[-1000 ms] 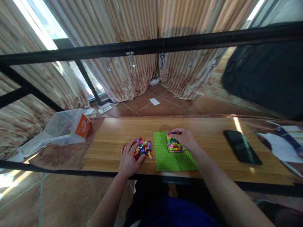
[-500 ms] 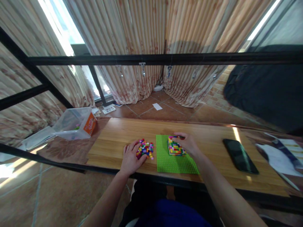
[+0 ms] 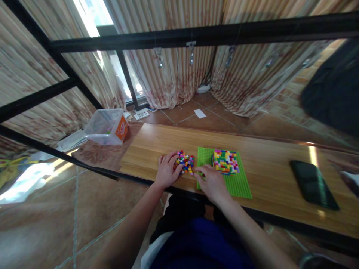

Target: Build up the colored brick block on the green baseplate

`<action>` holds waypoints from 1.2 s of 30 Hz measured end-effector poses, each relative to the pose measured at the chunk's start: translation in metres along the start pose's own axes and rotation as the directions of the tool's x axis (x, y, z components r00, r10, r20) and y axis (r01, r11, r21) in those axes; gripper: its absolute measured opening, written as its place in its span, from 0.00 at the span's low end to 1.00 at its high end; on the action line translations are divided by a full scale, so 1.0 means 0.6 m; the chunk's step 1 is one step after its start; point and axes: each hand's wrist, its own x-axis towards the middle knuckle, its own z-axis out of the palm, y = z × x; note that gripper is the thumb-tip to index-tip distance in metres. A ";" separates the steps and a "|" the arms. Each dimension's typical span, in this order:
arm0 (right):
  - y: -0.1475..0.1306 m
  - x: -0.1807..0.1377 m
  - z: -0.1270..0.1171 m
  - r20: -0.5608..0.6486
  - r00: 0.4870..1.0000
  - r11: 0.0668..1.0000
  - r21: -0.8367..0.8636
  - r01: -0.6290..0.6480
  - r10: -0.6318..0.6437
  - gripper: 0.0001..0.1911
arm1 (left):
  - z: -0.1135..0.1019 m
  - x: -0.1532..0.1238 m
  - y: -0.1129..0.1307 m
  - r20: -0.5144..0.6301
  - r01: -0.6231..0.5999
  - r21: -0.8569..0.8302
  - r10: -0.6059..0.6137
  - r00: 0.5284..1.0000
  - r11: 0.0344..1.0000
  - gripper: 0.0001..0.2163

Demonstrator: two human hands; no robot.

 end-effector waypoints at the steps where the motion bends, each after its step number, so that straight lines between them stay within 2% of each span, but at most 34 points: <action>1: -0.006 0.001 0.012 0.033 0.999 0.998 -0.063 -0.002 0.004 0.11 | 0.000 0.000 0.000 -0.001 -0.002 0.002 0.002 1.000 1.000 0.19; 4: -0.016 0.006 0.036 0.085 0.995 0.978 -0.206 -0.027 0.045 0.10 | 0.000 0.000 -0.001 0.000 -0.002 0.004 0.002 1.000 1.000 0.19; 7: -0.018 0.011 0.044 0.092 0.992 0.962 -0.269 -0.055 0.083 0.07 | -0.001 0.001 0.001 0.005 0.006 0.004 -0.006 1.000 1.000 0.20; 17: -0.011 0.023 0.059 0.122 0.992 0.976 -0.219 -0.015 0.042 0.11 | 0.003 0.001 -0.006 0.004 -0.003 0.011 0.003 1.000 1.000 0.20; 21: -0.011 0.023 0.057 0.099 0.995 0.982 -0.190 -0.012 0.031 0.13 | 0.002 0.002 -0.006 -0.002 -0.014 0.018 0.014 1.000 1.000 0.20; 24: -0.010 0.019 0.039 0.046 0.999 0.993 -0.122 -0.004 0.010 0.13 | 0.000 0.002 -0.005 0.002 -0.021 0.020 0.021 1.000 1.000 0.20; 28: 0.003 0.023 -0.011 -0.082 0.997 1.000 0.006 -0.013 0.013 0.13 | -0.001 0.003 -0.004 0.007 -0.009 0.015 0.009 1.000 1.000 0.19; 32: 0.045 0.045 -0.064 -0.237 0.970 0.994 0.109 -0.031 0.056 0.12 | 0.001 0.002 -0.005 0.005 -0.001 0.002 0.001 1.000 1.000 0.20; 36: 0.099 0.072 -0.086 -0.280 0.954 0.990 0.124 -0.071 0.103 0.13 | 0.001 0.002 -0.004 -0.011 -0.010 -0.007 0.009 1.000 1.000 0.19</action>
